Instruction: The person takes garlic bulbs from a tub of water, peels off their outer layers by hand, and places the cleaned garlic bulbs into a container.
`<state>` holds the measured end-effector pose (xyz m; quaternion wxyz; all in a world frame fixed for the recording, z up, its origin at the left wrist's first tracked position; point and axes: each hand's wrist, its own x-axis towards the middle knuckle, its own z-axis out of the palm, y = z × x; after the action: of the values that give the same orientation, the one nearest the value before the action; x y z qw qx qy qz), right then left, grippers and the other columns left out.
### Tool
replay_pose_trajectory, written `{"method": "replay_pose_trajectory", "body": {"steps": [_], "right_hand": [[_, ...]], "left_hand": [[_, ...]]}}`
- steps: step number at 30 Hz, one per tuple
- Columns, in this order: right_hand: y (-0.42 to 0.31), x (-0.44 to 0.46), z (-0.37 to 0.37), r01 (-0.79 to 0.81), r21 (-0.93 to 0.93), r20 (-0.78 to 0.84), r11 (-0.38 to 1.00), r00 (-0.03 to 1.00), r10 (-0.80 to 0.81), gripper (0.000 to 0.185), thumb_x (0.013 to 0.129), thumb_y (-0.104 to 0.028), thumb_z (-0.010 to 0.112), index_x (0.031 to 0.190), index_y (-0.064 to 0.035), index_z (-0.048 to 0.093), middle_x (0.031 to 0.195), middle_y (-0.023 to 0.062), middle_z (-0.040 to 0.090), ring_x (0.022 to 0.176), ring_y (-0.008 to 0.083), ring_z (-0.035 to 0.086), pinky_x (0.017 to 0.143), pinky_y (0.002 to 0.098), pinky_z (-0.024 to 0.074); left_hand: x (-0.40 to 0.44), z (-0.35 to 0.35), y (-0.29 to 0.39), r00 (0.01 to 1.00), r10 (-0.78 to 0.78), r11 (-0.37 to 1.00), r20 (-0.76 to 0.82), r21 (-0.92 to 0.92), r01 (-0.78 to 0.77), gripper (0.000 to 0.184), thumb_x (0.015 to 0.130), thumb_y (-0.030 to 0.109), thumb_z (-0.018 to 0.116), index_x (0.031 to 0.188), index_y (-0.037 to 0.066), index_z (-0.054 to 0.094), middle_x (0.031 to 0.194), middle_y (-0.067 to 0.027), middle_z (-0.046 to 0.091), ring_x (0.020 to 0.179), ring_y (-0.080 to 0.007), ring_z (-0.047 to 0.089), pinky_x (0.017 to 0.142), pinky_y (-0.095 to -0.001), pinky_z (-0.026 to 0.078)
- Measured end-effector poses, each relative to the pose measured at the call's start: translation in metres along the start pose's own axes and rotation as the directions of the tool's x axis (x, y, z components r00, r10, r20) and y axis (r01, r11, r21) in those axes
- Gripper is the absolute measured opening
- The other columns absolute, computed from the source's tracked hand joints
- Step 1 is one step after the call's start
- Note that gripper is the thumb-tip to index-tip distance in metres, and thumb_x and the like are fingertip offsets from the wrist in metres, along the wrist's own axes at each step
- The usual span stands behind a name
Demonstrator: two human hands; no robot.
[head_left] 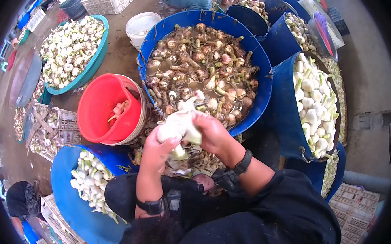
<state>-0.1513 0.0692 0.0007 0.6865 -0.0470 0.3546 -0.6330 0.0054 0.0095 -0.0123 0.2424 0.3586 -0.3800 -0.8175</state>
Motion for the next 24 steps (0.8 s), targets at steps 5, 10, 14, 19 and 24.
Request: {"method": "replay_pose_trajectory", "body": {"steps": [5, 10, 14, 19, 24], "right_hand": [[-0.020, 0.001, -0.030, 0.011, -0.132, 0.022, 0.991, 1.000, -0.008, 0.034, 0.093, -0.023, 0.035, 0.115, -0.0005, 0.047, 0.103, 0.0127, 0.059, 0.085, 0.0224, 0.060, 0.061, 0.0325, 0.0512], [-0.036, 0.057, -0.055, 0.084, -0.933, 0.094, -0.349, 0.995, -0.012, 0.026, 0.074, -0.031, 0.060, 0.092, -0.0129, 0.062, 0.082, 0.0127, 0.063, 0.077, 0.0327, 0.061, 0.068, 0.0414, 0.0482], [-0.013, 0.154, -0.151, 0.095, -0.616, 0.117, -0.782, 0.993, 0.028, 0.028, 0.075, -0.020, 0.054, 0.102, -0.0154, 0.059, 0.101, 0.0067, 0.057, 0.102, 0.0276, 0.050, 0.084, 0.0383, 0.0433], [-0.019, 0.159, -0.130, -0.023, -0.754, -0.103, -0.656, 0.991, 0.083, 0.024, 0.087, -0.024, 0.046, 0.101, -0.0093, 0.060, 0.109, 0.0119, 0.059, 0.091, 0.0308, 0.058, 0.083, 0.0429, 0.0427], [-0.022, 0.086, -0.026, -0.148, -0.380, -0.304, 0.913, 0.952, 0.028, 0.041, 0.089, -0.017, 0.051, 0.124, -0.0005, 0.036, 0.099, 0.0134, 0.058, 0.083, 0.0213, 0.060, 0.070, 0.0294, 0.0497]], "left_hand": [[-0.072, -0.070, 0.043, 0.877, 0.293, 0.954, -0.382, 0.057, -0.294, 0.048, 0.076, 0.019, 0.058, 0.115, -0.005, 0.044, 0.103, -0.0146, 0.056, 0.090, -0.0253, 0.058, 0.074, -0.0352, 0.052], [-0.081, -0.035, 0.084, -0.072, 0.684, 0.715, -0.726, 0.687, -0.131, 0.034, 0.086, 0.015, 0.047, 0.113, -0.005, 0.046, 0.105, -0.0161, 0.055, 0.099, -0.0218, 0.052, 0.089, -0.0331, 0.040], [-0.044, 0.008, 0.067, 0.412, 0.823, 0.543, -0.390, 0.754, -0.370, 0.026, 0.089, 0.015, 0.042, 0.088, -0.005, 0.058, 0.114, -0.0145, 0.053, 0.095, -0.0163, 0.051, 0.083, -0.0259, 0.038], [0.033, 0.013, -0.013, 0.724, 0.659, 0.546, -0.205, 0.792, -0.272, 0.054, 0.073, 0.016, 0.068, 0.118, -0.002, 0.044, 0.107, -0.0122, 0.052, 0.098, -0.0199, 0.050, 0.087, -0.0332, 0.040], [0.043, 0.033, -0.017, 0.883, 0.468, 0.387, 0.034, 0.890, -0.239, 0.094, 0.060, 0.024, 0.078, 0.133, 0.001, 0.023, 0.128, -0.0213, 0.033, 0.119, -0.0347, 0.035, 0.099, -0.0394, 0.030]]}}
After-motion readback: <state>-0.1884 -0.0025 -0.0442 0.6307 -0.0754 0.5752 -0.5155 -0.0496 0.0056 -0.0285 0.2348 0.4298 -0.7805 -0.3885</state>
